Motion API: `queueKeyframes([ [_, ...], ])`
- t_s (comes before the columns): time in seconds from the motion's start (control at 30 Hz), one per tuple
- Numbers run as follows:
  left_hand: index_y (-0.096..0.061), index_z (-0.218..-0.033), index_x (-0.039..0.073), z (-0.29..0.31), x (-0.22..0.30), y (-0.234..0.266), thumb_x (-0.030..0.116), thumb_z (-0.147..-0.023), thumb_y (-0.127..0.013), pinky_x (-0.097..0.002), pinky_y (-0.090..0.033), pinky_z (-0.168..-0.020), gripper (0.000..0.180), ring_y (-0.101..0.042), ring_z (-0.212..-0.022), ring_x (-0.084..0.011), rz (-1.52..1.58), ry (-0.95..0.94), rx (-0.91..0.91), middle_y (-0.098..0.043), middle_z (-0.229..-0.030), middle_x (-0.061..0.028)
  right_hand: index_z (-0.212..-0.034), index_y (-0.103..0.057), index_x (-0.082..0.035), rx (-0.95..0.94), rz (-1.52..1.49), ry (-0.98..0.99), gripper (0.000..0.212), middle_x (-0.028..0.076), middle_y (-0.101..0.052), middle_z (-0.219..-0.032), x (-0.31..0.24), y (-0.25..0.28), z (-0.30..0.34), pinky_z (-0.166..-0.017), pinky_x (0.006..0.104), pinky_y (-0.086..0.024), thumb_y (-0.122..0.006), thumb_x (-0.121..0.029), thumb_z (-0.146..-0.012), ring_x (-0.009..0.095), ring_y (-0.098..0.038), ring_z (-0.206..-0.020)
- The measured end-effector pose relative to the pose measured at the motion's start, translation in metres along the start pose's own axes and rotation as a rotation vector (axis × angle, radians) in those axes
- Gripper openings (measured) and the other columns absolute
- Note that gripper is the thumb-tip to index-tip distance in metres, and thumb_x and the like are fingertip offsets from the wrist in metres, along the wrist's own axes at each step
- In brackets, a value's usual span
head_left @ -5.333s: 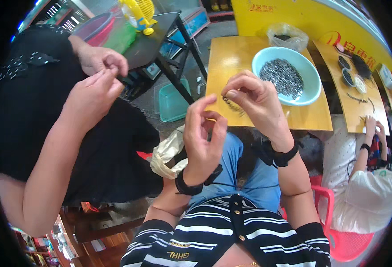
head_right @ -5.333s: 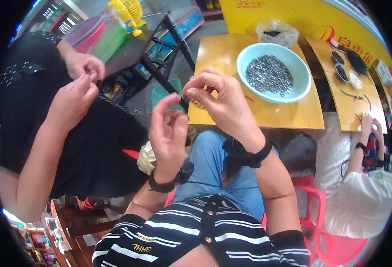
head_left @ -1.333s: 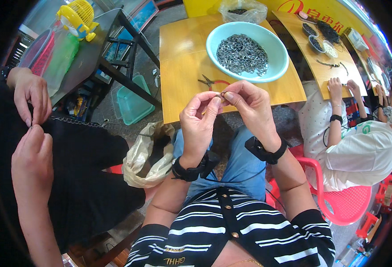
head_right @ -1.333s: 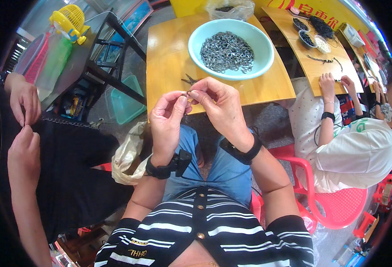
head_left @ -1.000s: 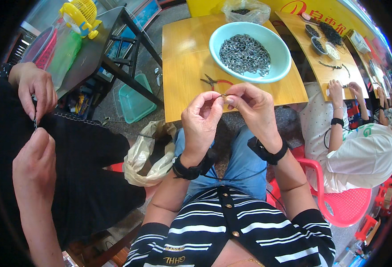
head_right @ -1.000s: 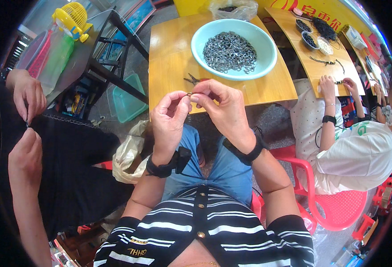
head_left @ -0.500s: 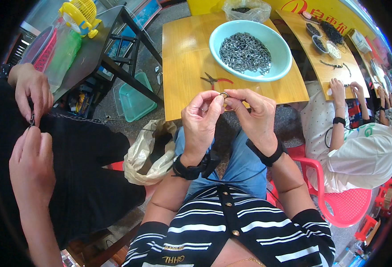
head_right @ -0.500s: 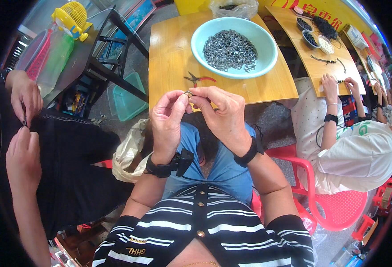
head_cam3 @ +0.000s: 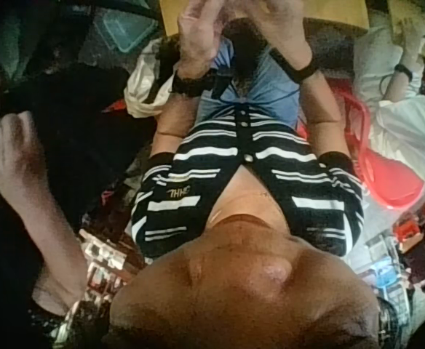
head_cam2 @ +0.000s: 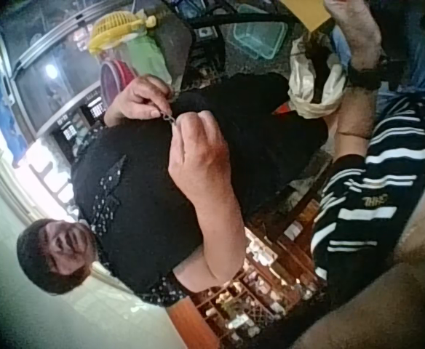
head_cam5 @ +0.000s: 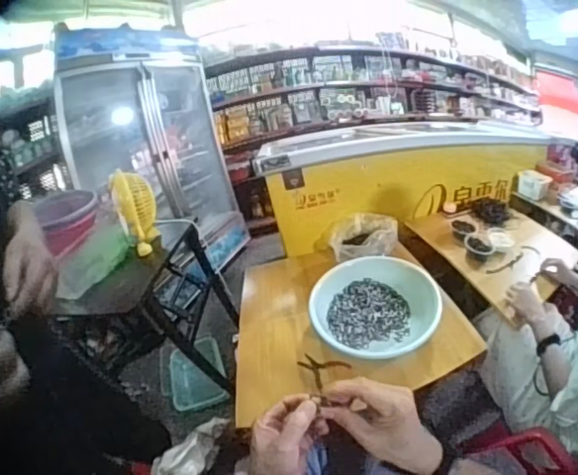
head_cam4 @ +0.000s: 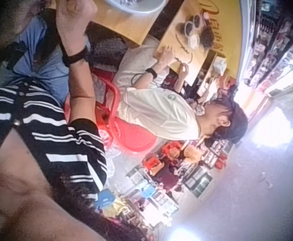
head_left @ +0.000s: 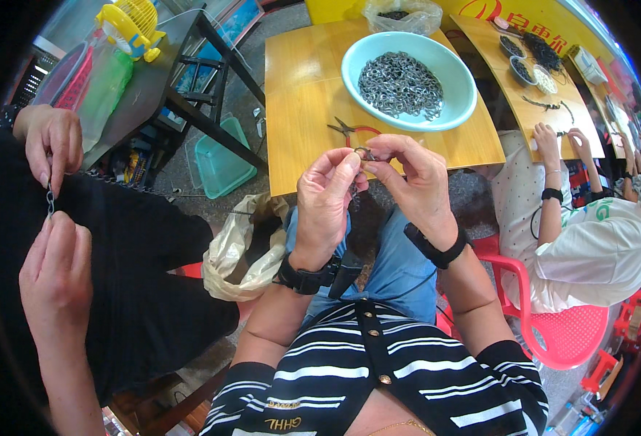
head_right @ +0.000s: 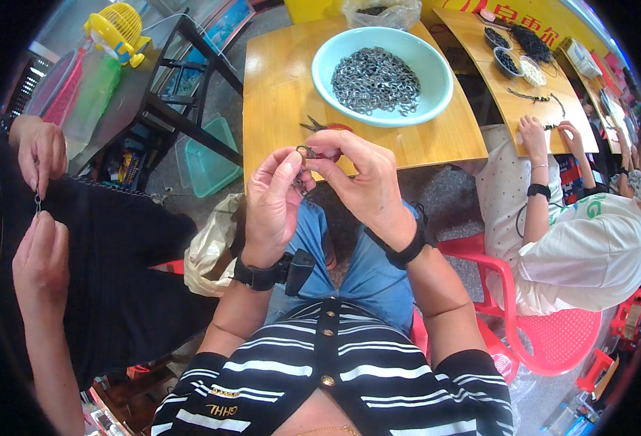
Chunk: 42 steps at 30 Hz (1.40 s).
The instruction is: Assembling small metal link components by hand and using pliers.
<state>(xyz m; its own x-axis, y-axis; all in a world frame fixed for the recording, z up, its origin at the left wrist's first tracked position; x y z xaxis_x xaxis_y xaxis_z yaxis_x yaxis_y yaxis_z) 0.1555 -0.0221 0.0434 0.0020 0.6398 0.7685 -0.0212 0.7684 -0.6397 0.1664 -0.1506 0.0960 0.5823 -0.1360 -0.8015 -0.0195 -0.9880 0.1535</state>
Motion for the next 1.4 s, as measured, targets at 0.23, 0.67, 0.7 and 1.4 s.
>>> queueKeyframes([
  [0.23,-0.059,-0.101,0.0,0.003,-0.001,-0.001,0.01,-0.089,-0.061,-0.0202,-0.047,-0.063,0.015,-0.057,-0.07,-0.0081,-0.02,0.016,-0.013,-0.064,-0.087,-0.0039,-0.086,-0.058,-0.001,-0.1,0.017,-0.03,0.021,0.008,-0.061,-0.074,0.001,0.004,-0.004,-0.063,0.0266,-0.049,-0.073,-0.002,-0.07,0.017,-0.063,-0.069],
  [0.67,-0.059,-0.103,-0.001,0.004,0.013,-0.002,0.006,-0.088,-0.06,-0.0188,-0.047,-0.063,0.017,-0.056,-0.07,-0.0056,-0.55,-0.065,-0.073,-0.061,-0.085,-0.0015,-0.081,-0.059,-0.001,-0.348,0.183,0.088,0.014,0.009,-0.063,-0.078,-0.017,0.012,-0.02,-0.066,0.0305,-0.049,-0.068,0.0,-0.072,0.024,-0.063,-0.073],
  [0.7,-0.059,-0.104,-0.002,0.004,0.011,-0.003,0.005,-0.088,-0.06,-0.0187,-0.047,-0.063,0.017,-0.056,-0.07,-0.0053,-0.637,-0.052,-0.106,-0.06,-0.084,-0.0008,-0.081,-0.059,-0.001,-0.385,0.193,0.104,0.012,0.009,-0.063,-0.078,-0.019,0.01,-0.02,-0.066,0.0305,-0.049,-0.067,0.0,-0.072,0.024,-0.064,-0.073],
  [1.4,-0.058,-0.099,0.003,0.01,-0.03,-0.003,0.013,-0.091,-0.056,-0.0236,-0.044,-0.065,0.013,-0.051,-0.071,-0.009,0.073,0.519,-0.269,-0.055,-0.083,-0.0008,-0.085,-0.063,0.0,-0.484,-0.061,0.169,0.013,0.01,-0.064,-0.082,-0.021,0.003,-0.017,-0.068,0.0291,-0.049,-0.062,0.005,-0.074,0.023,-0.063,-0.078],
])
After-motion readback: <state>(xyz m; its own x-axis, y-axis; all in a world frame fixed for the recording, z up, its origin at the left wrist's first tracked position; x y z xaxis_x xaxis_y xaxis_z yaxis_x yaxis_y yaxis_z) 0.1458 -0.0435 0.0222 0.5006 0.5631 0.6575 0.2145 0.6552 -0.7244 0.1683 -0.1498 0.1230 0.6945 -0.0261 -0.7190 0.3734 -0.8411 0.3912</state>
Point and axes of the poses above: each hand's wrist, its own z-axis away from the middle knuckle, its own y-axis out of the back of the hand, x = y × z, the point moved 8 cm from there along -z, towards the middle knuckle
